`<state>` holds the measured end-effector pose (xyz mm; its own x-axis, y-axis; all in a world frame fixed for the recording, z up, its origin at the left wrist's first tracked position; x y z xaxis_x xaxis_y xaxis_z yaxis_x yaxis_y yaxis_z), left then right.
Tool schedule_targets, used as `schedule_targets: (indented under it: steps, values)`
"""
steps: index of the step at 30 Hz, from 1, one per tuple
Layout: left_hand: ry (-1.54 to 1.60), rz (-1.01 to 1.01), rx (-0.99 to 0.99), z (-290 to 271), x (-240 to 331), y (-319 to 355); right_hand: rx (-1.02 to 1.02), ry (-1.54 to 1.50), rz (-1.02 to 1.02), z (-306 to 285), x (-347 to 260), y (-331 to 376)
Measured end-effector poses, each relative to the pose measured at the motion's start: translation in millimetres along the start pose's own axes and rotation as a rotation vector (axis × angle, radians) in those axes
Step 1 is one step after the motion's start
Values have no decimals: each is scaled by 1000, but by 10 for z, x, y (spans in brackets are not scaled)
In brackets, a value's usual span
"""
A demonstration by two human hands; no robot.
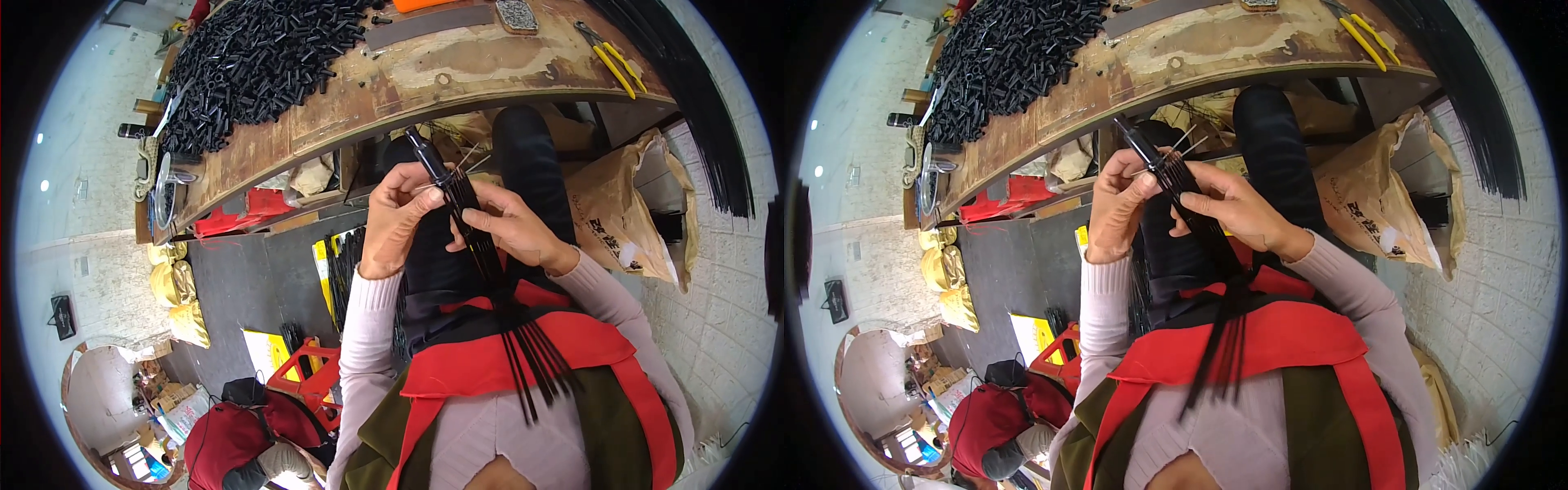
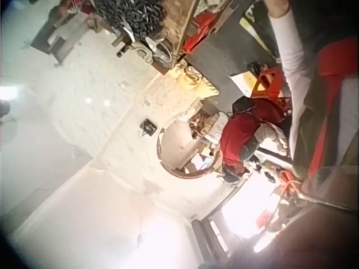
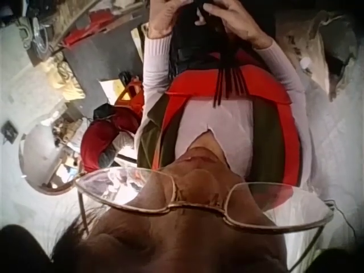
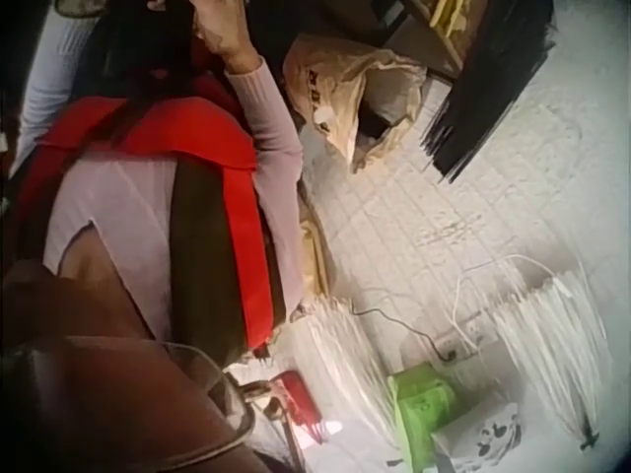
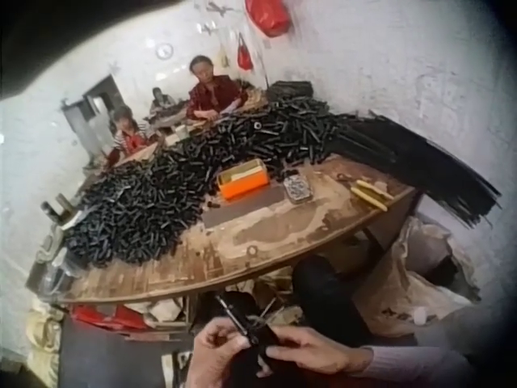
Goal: Bundling black cable ties together and securing them using a pair of pliers and a measuring jig.
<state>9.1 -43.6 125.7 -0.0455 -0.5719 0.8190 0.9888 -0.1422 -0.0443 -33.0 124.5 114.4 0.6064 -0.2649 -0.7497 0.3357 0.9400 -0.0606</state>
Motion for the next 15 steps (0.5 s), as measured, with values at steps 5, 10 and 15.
schedule_targets:
  steps: [5,10,15]
  values:
    - [-284,59,150,194,248,136,-30,224,-112,60,-84,-137]
    - [-280,155,162,218,275,260,48,339,-249,80,71,-192]
    - [-172,96,213,271,257,239,94,350,-219,84,60,-224]
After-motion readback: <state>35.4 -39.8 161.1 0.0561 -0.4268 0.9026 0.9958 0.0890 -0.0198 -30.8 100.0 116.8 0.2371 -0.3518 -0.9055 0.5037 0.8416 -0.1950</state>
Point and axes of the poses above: each hand's wrist, its own y-axis away from the middle knuckle, its own z-axis out of the palm, x = y × z, the point moved 3 cm from there along -y, towards the middle knuckle, and after that the axes turned 14 degrees about -x, right-handed, at the moved point
